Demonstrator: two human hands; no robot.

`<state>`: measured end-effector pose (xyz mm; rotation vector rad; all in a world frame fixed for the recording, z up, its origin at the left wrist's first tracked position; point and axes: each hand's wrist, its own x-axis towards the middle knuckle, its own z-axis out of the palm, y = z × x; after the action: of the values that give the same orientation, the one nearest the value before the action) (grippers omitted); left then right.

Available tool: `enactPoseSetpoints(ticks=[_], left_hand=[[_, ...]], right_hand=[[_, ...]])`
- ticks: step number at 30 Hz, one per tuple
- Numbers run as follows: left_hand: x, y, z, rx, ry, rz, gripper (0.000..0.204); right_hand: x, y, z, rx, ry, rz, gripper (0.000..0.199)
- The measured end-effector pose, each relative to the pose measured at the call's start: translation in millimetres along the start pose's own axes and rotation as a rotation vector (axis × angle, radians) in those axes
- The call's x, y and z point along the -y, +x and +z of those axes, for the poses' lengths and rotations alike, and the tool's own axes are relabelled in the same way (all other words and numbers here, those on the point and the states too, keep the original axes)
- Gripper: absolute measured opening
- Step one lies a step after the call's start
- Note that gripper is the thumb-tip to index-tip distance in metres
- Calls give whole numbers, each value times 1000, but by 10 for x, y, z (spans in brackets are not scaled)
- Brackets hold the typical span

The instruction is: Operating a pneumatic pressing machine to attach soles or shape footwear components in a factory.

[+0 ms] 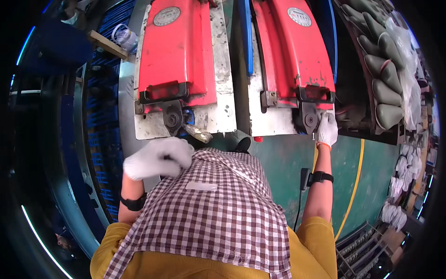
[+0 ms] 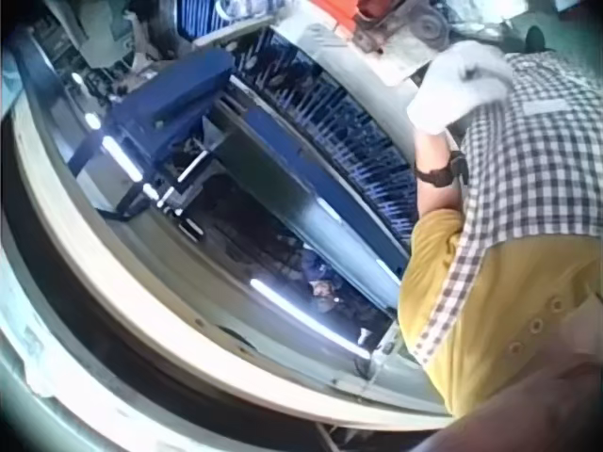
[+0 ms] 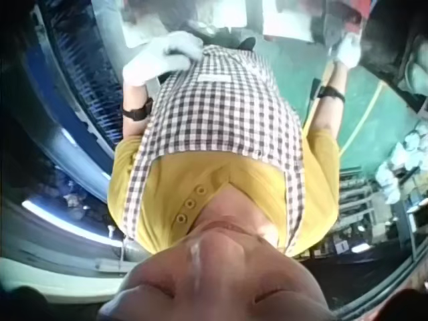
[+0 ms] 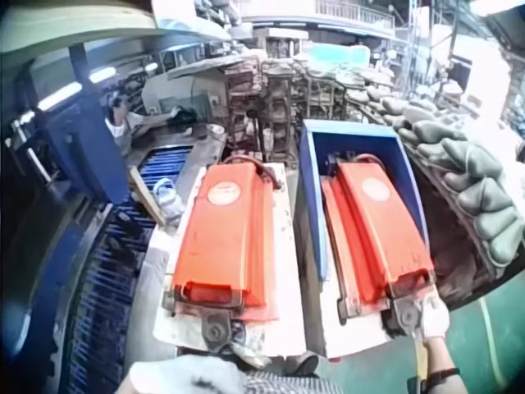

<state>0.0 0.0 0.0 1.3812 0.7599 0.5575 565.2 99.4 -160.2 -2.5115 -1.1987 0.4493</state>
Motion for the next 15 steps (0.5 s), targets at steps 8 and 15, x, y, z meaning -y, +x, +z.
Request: enactPoseSetpoints(ticks=[8,15], left_hand=[[-1140,195,154,692,-97,950,28],[-1128,276,81,819,-135,874,29]], right_hand=[[215,-54,194,-152,4,-49,55],[355,-275,10,-173,-114,-35,44]])
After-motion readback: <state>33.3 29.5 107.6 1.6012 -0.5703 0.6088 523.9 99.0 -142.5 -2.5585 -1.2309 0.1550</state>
